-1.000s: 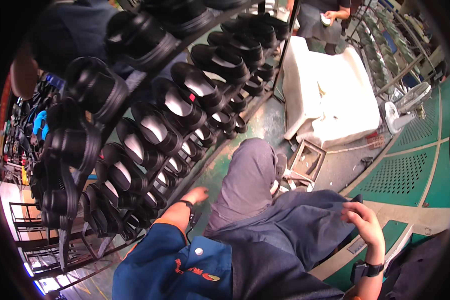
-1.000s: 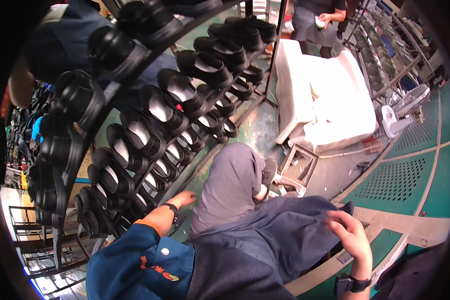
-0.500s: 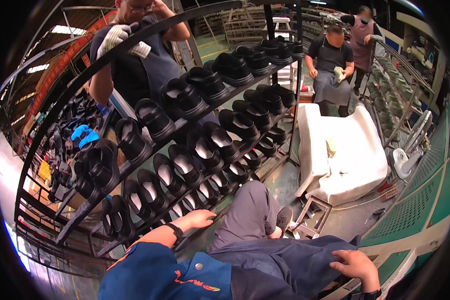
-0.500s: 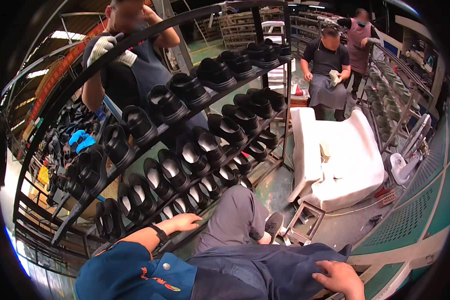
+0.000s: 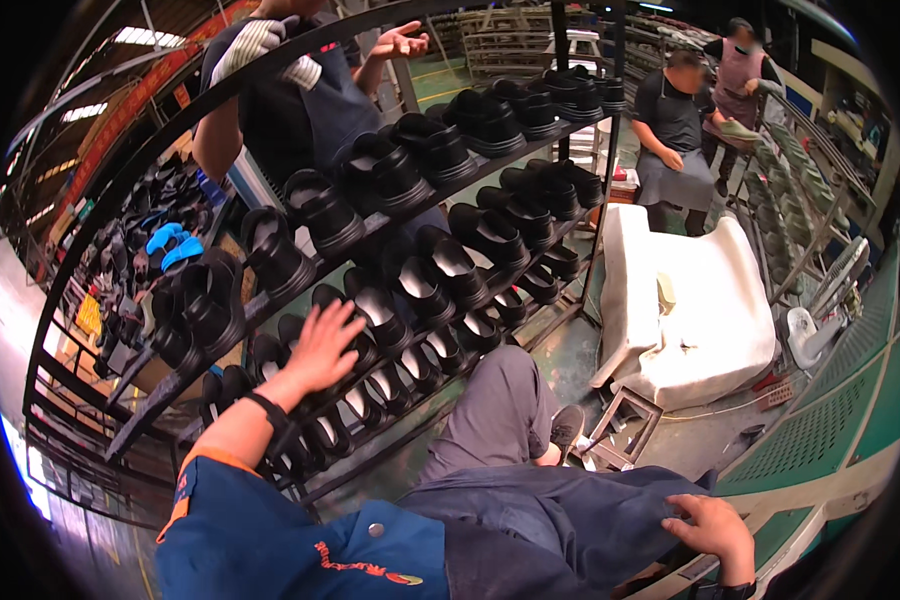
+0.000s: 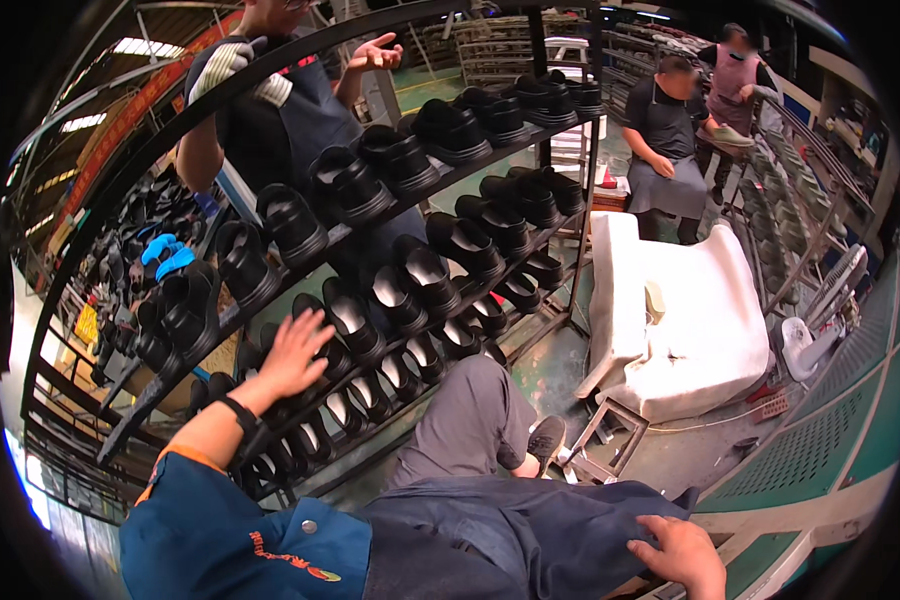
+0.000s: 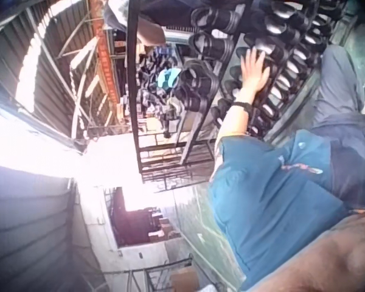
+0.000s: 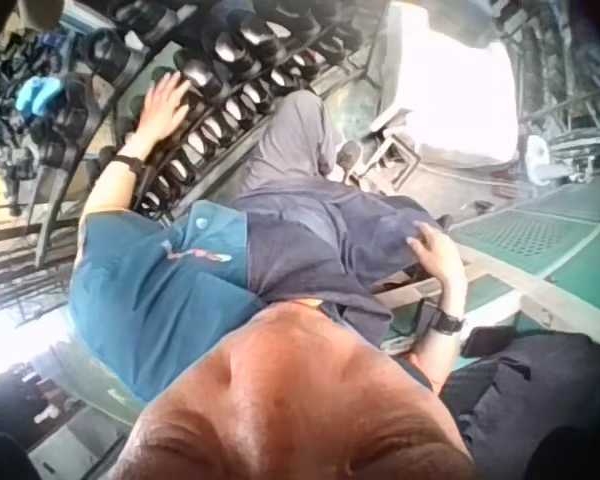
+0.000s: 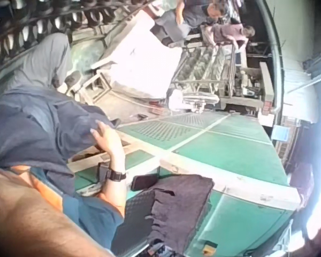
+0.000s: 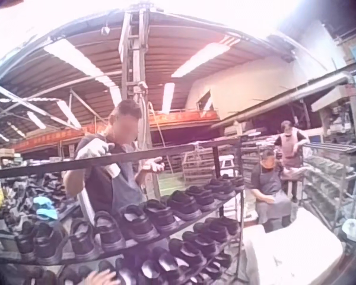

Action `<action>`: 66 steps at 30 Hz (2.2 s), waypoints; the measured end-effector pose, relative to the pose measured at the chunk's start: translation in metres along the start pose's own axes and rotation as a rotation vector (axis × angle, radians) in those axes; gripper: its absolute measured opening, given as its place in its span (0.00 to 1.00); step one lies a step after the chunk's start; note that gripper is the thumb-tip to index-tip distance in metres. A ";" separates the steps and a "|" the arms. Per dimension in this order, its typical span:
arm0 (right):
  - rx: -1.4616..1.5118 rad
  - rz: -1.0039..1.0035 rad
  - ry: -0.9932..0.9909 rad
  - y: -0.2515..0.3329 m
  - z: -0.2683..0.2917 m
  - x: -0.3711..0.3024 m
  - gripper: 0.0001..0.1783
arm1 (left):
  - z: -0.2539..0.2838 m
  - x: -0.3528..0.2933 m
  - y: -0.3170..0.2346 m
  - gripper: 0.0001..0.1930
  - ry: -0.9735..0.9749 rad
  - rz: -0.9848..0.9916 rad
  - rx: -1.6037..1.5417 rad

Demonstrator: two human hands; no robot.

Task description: Inspecting and preparing shoe components, including the sole and upper, in a factory setting.

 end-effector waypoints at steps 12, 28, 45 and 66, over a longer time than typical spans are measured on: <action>0.081 -0.141 0.037 0.018 0.016 0.011 0.27 | -0.098 0.101 0.066 0.34 -0.019 0.356 -0.192; 0.020 -0.010 0.187 0.006 0.019 0.019 0.33 | -0.150 0.160 0.020 0.38 -0.107 0.317 -0.374; -0.039 0.081 0.146 -0.009 0.005 0.013 0.34 | -0.140 0.164 0.012 0.39 -0.078 0.352 -0.434; -0.015 0.049 0.150 -0.032 -0.011 0.014 0.29 | -0.169 0.172 0.029 0.40 -0.132 0.224 -0.551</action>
Point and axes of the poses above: each hand's wrist, its own x-axis towards the middle knuckle, its own z-axis out of the back of the hand, y = z × x, the point moved 1 cm from there along x, towards the middle knuckle, and after that the axes turned 3 degrees about -y, right-handed, at the moved point
